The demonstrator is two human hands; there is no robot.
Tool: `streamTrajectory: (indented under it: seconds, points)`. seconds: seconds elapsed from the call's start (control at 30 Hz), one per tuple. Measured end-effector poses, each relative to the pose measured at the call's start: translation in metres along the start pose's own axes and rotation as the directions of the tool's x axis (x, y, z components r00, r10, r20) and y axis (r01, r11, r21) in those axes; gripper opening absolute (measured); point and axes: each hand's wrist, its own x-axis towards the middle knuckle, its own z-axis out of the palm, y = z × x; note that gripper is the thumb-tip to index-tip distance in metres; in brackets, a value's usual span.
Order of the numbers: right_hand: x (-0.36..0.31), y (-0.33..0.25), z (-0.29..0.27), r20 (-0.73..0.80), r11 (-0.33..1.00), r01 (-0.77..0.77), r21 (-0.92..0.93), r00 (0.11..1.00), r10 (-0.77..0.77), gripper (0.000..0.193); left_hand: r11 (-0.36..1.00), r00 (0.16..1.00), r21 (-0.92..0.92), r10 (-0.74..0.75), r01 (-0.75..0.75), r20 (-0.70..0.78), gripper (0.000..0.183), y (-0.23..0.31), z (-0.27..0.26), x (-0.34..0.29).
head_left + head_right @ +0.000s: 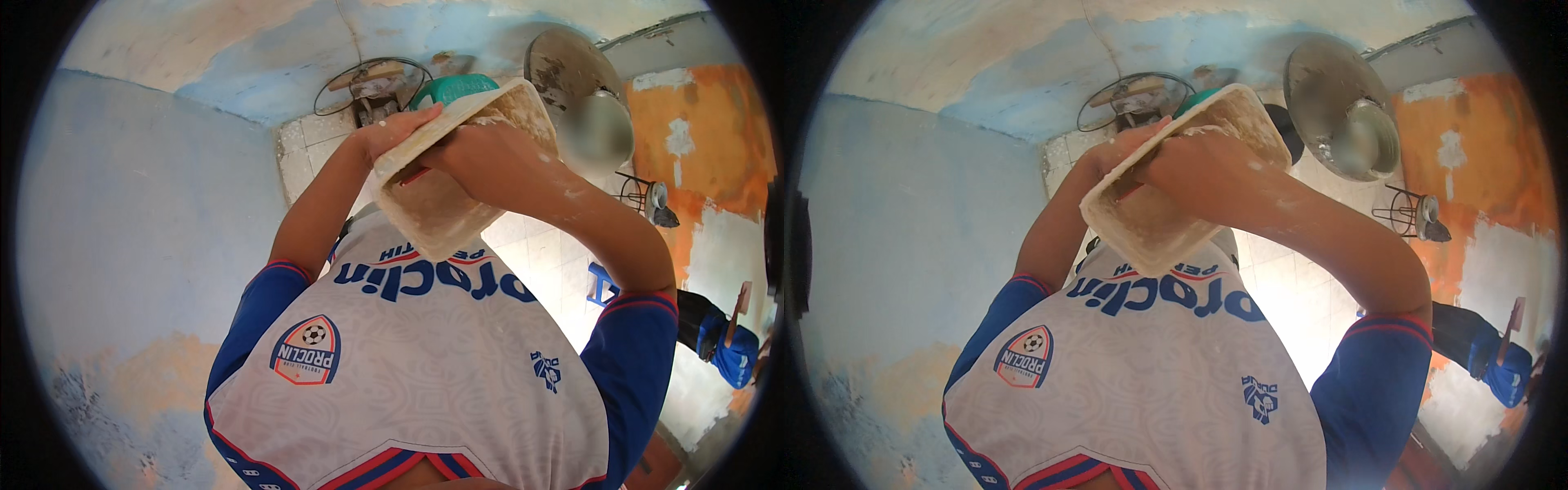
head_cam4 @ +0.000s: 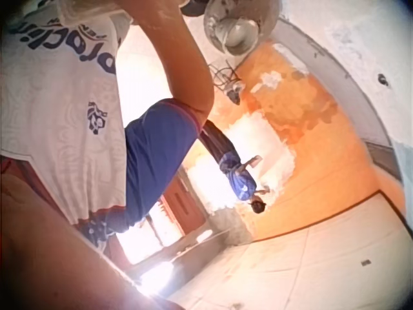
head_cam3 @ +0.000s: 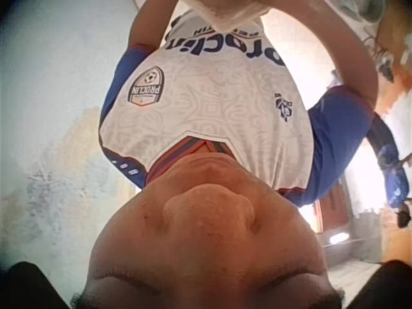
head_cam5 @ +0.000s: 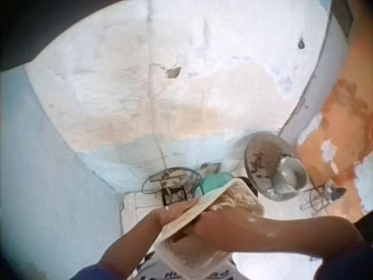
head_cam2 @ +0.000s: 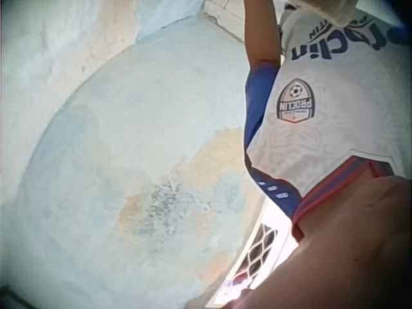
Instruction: The person prepares a plaster mixture by adding water and powder into a bucket, stirring it by hand, and then transferring and mixing it in a small container using a scraper.
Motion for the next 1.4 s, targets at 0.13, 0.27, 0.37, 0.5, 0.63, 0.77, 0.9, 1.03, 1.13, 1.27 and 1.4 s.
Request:
streamTrajectory:
  seconds: [0.13,0.27,0.37,0.5,0.63,0.77,0.9,1.03,1.13,1.27,1.4]
  points:
    - [-0.007,0.003,-0.012,0.102,1.000,0.023,0.020,0.994,-0.024,0.040,1.000,0.998,-0.002,0.028,-0.028,-0.047,0.060,0.009,0.023,-0.008]
    - [-0.012,0.011,-0.014,0.185,0.998,0.054,0.027,0.981,-0.058,0.037,1.000,0.996,0.003,0.029,-0.029,-0.085,0.060,0.005,0.025,0.007]
    - [-0.007,0.008,0.001,0.201,0.999,-0.035,-0.014,0.979,0.037,0.035,0.999,0.996,-0.046,-0.007,0.002,-0.092,0.059,0.003,0.025,0.011]
    - [0.002,0.012,-0.012,0.225,0.983,-0.104,-0.153,0.965,0.137,0.034,0.994,0.982,0.065,0.094,-0.084,-0.162,0.057,0.002,0.028,0.005]
    - [-0.014,0.020,-0.007,0.063,0.996,-0.009,0.093,0.998,0.004,0.032,0.998,0.995,-0.042,0.040,-0.044,-0.087,0.060,0.003,0.043,0.001]
    - [-0.011,0.009,-0.018,0.266,0.998,0.017,0.068,0.963,-0.034,0.033,0.999,0.999,-0.038,0.002,-0.004,-0.047,0.061,0.002,0.037,0.002]
    - [0.000,0.007,-0.005,0.238,0.992,0.008,-0.127,0.971,0.023,0.036,0.998,0.999,0.046,-0.042,0.042,-0.019,0.059,0.004,0.015,0.008]
    - [0.003,0.006,-0.012,0.043,0.985,-0.017,-0.173,0.999,0.025,0.038,0.987,0.987,0.030,0.159,-0.158,-0.012,0.058,-0.010,-0.007,0.028]
    - [-0.001,0.011,-0.018,0.092,0.994,0.058,-0.093,0.995,-0.049,0.037,1.000,0.972,0.008,0.024,-0.026,0.232,0.058,-0.007,-0.017,0.024]
    - [-0.007,0.007,-0.026,0.240,0.997,0.022,0.075,0.970,-0.039,0.038,0.998,0.992,-0.066,0.002,-0.010,-0.123,0.057,0.012,0.050,-0.006]
    - [0.003,0.002,-0.009,0.193,0.987,0.063,-0.146,0.981,-0.034,0.039,0.999,0.988,0.011,0.051,-0.050,-0.146,0.058,0.010,0.037,-0.009]
